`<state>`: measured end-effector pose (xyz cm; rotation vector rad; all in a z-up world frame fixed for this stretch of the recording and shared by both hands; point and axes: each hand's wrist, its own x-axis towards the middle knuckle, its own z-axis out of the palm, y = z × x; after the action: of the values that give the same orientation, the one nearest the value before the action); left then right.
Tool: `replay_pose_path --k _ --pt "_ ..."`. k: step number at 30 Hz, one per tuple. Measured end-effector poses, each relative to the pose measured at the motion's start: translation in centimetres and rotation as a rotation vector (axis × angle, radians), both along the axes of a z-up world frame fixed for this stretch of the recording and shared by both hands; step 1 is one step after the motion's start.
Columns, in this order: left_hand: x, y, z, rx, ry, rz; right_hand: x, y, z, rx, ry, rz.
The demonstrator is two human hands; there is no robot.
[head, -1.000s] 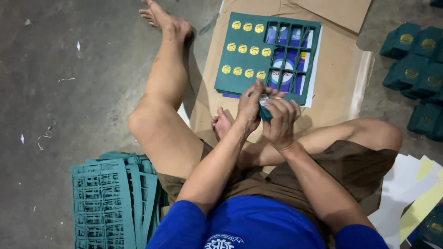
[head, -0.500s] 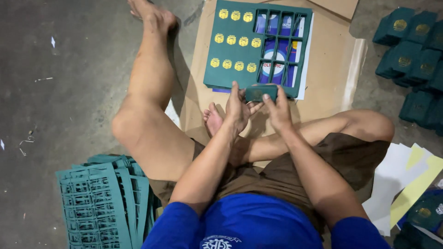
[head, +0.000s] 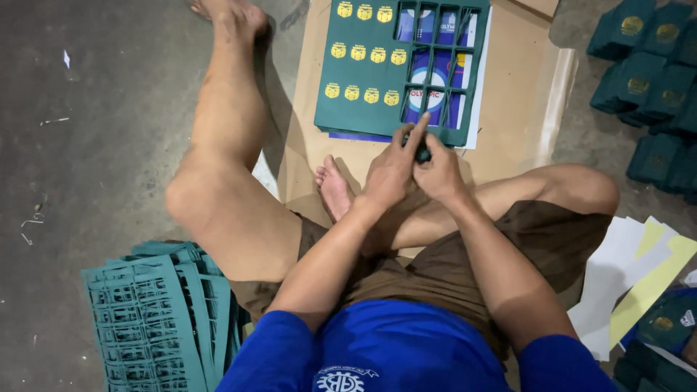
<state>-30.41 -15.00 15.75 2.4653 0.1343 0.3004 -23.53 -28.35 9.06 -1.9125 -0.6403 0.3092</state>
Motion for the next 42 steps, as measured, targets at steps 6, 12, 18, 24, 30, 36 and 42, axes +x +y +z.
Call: replay_pose_path --k 6,12,18,24,30,36,42 --pt "0.4 0.6 -8.4 -0.419 0.147 0.219 0.5 -0.5 0.4 0.279 0.463 0.033" --pt "2.0 3.1 -11.6 -1.741 0.238 0.716 1.0 -0.5 2.4 0.163 0.221 0.165" --pt "2.1 2.3 -12.5 -1.855 0.259 0.718 1.2 -0.7 -1.6 0.081 0.051 0.130" --pt "1.9 3.1 -6.7 -1.662 0.591 0.589 2.1 -2.0 -2.6 0.082 0.494 0.073" --pt "1.6 3.7 -7.3 -1.571 0.664 0.509 2.6 -2.5 -3.0 0.435 0.817 0.142" --pt "1.5 3.8 -8.2 -1.898 0.657 0.308 3.2 -3.1 -2.4 0.519 0.903 0.121" --pt "1.3 3.8 -7.8 -2.034 0.718 0.179 3.3 -3.6 -1.9 0.651 0.994 0.190"
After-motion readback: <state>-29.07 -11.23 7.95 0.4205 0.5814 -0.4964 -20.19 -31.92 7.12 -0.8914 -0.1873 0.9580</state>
